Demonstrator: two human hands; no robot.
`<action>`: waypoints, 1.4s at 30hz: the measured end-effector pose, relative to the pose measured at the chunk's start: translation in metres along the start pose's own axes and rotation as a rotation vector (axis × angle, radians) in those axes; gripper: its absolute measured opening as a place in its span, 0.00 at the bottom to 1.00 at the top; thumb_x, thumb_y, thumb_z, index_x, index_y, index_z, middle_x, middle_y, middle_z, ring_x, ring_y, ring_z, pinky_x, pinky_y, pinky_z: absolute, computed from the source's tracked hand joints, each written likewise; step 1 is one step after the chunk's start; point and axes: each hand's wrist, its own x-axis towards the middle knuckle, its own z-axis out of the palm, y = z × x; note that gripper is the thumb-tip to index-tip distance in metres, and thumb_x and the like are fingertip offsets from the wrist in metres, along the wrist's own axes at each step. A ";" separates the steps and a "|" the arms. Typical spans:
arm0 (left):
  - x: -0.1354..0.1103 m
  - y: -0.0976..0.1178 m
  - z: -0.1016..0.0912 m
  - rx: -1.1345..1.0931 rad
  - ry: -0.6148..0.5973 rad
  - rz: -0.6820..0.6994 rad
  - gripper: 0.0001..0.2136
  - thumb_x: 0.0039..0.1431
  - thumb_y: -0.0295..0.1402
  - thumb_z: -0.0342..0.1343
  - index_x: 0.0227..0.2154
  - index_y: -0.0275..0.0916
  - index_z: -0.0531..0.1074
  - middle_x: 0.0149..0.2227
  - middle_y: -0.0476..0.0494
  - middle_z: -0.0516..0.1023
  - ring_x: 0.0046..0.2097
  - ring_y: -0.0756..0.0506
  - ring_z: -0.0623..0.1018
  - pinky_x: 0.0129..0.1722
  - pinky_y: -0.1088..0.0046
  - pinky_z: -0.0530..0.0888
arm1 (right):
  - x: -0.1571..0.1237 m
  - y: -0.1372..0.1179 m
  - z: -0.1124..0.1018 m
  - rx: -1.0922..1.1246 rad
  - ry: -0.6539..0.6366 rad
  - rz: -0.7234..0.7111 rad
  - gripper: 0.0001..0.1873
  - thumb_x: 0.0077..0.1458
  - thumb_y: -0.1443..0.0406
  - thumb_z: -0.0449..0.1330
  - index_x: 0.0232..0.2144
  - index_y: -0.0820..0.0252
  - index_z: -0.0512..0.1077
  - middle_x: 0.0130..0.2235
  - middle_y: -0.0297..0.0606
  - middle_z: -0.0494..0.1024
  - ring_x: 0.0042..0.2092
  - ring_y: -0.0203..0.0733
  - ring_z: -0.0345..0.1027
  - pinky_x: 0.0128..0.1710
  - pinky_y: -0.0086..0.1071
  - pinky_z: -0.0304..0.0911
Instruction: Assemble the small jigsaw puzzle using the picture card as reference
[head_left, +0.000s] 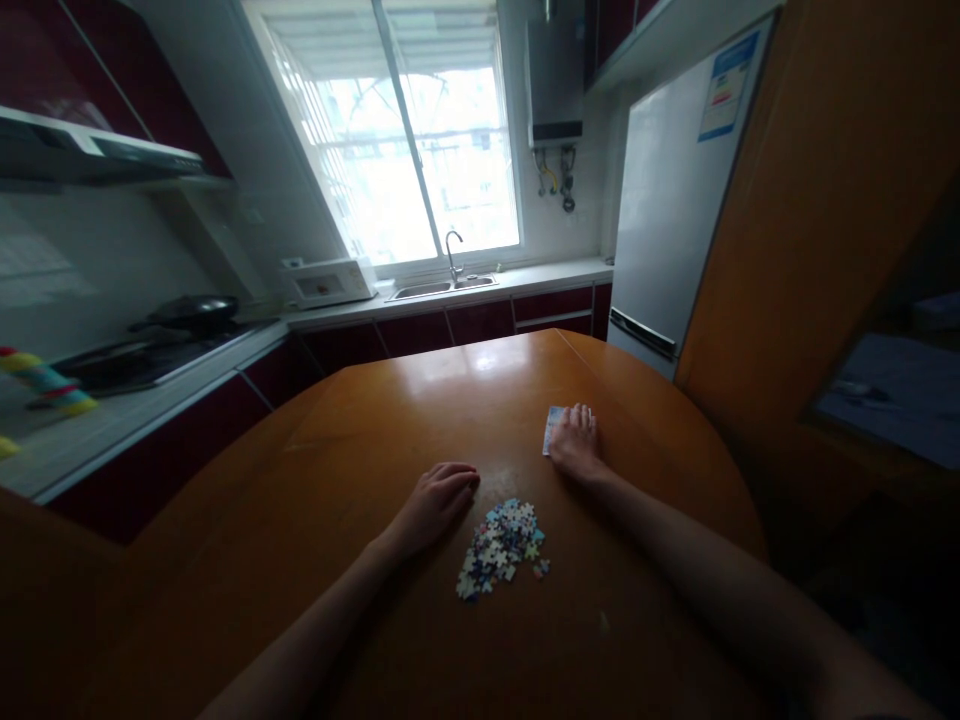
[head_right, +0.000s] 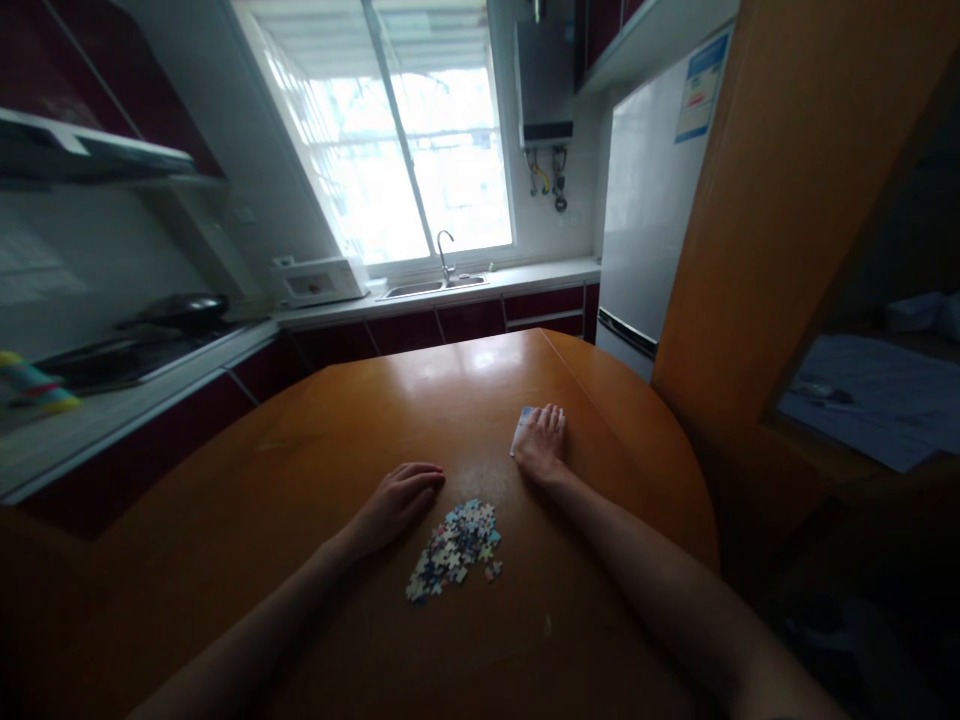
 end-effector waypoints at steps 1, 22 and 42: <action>0.000 -0.001 0.000 0.001 0.002 0.000 0.14 0.69 0.38 0.48 0.50 0.44 0.75 0.53 0.41 0.76 0.54 0.41 0.73 0.56 0.60 0.71 | -0.003 -0.005 0.003 0.001 0.001 0.010 0.36 0.67 0.57 0.44 0.68 0.79 0.48 0.70 0.66 0.45 0.71 0.63 0.34 0.67 0.52 0.32; -0.001 0.004 -0.004 -0.002 -0.004 0.009 0.14 0.70 0.39 0.48 0.50 0.44 0.76 0.52 0.40 0.76 0.54 0.41 0.74 0.55 0.60 0.71 | -0.008 0.039 -0.038 0.026 -0.362 -0.466 0.40 0.60 0.51 0.56 0.67 0.65 0.57 0.70 0.56 0.48 0.71 0.58 0.39 0.68 0.47 0.37; -0.001 0.008 -0.005 -0.025 -0.012 0.010 0.16 0.70 0.40 0.46 0.51 0.44 0.76 0.54 0.40 0.76 0.55 0.41 0.74 0.57 0.59 0.72 | 0.017 0.066 -0.056 0.203 -0.193 -0.528 0.27 0.59 0.66 0.57 0.60 0.59 0.68 0.66 0.48 0.63 0.67 0.53 0.53 0.66 0.46 0.47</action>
